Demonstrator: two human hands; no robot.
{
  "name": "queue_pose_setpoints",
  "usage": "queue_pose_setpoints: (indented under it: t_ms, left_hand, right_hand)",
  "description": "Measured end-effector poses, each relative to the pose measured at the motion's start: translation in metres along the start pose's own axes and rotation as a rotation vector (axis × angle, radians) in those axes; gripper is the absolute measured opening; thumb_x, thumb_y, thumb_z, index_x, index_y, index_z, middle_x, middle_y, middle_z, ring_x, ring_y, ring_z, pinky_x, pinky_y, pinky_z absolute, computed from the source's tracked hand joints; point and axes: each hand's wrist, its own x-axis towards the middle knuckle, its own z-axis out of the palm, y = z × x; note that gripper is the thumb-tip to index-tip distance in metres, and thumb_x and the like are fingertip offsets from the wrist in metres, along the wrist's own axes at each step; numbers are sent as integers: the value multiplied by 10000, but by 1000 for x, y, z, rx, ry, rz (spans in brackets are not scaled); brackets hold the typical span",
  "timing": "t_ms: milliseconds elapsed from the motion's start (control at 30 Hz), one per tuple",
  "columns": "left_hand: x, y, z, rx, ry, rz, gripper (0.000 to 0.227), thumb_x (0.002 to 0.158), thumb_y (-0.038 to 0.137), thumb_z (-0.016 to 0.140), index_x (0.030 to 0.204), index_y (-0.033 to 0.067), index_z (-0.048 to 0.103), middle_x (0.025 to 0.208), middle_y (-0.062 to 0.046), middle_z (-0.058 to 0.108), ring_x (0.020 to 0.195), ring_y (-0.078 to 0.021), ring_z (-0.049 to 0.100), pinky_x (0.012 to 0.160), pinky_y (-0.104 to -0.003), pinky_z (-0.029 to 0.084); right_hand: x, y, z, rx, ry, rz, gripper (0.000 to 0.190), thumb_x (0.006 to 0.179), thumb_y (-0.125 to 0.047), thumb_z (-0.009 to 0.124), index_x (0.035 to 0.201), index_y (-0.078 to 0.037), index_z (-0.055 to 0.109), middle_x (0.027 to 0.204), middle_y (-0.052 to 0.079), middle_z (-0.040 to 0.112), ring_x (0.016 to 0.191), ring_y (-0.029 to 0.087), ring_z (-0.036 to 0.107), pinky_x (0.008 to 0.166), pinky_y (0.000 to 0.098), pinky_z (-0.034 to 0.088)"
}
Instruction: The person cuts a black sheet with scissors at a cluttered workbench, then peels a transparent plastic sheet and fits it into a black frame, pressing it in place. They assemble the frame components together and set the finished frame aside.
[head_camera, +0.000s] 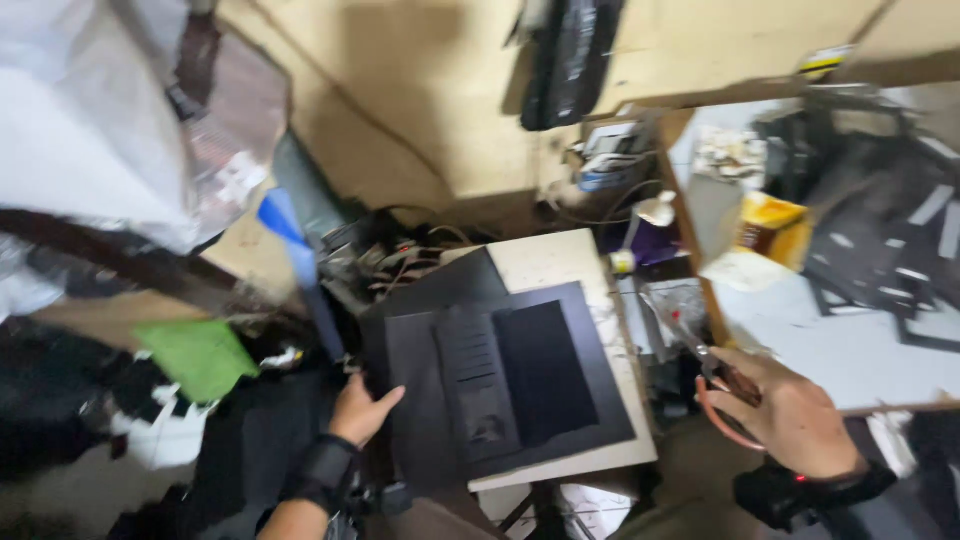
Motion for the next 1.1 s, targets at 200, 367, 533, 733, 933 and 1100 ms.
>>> queue_pose_setpoints:
  t_ms: [200, 367, 533, 733, 933, 1100]
  left_hand:
    - [0, 24, 1, 124, -12, 253, 486, 834, 374, 740, 1247, 117, 732, 1237, -94, 766, 1168, -272, 707, 1041, -354, 525]
    - [-46, 130, -40, 346, -16, 645, 441, 920, 160, 628, 1350, 67, 604, 1190, -229, 713, 1075, -462, 660, 944, -515, 496]
    - [-94, 222, -100, 233, -264, 744, 384, 1017, 168, 492, 1394, 98, 506, 1319, -179, 622, 1200, -428, 576, 938, -482, 468]
    - [-76, 207, -93, 135, -236, 701, 513, 957, 147, 574, 1457, 67, 493, 1469, -180, 587, 1375, -392, 518, 1070, -444, 434]
    - [-40, 77, -69, 62, -196, 371, 402, 878, 158, 675, 1278, 123, 651, 1264, -75, 735, 1191, -213, 660, 1037, -317, 451]
    - [-29, 25, -57, 38, -212, 178, 517, 908, 195, 686, 1416, 134, 615, 1437, -58, 661, 1338, -219, 602, 1115, -310, 433]
  right_hand:
    - [-28, 31, -57, -90, -55, 232, 390, 890, -407, 689, 1256, -271, 701, 951, 44, 800, 745, 228, 780, 711, 362, 566]
    - [-16, 84, -46, -147, -63, 320, 317, 884, -451, 716, 1150, -279, 735, 902, 80, 763, 868, 254, 769, 811, 351, 505]
    - [4, 134, -32, -198, -68, 107, 684, 921, -435, 576, 1584, -369, 420, 1450, 32, 618, 1234, 253, 667, 1018, 374, 519]
    - [23, 180, -11, -219, 110, -123, 678, 930, -443, 525, 1592, -318, 442, 1484, 37, 584, 1409, 233, 535, 1101, 387, 473]
    - [22, 171, -1, -314, 345, -284, 537, 960, -285, 609, 1486, -183, 644, 1302, 99, 688, 1111, 234, 675, 1008, 341, 517]
    - [20, 123, -6, -300, 490, -611, 366, 937, -124, 672, 1223, 101, 714, 1283, 240, 722, 1131, 291, 716, 1015, 342, 604]
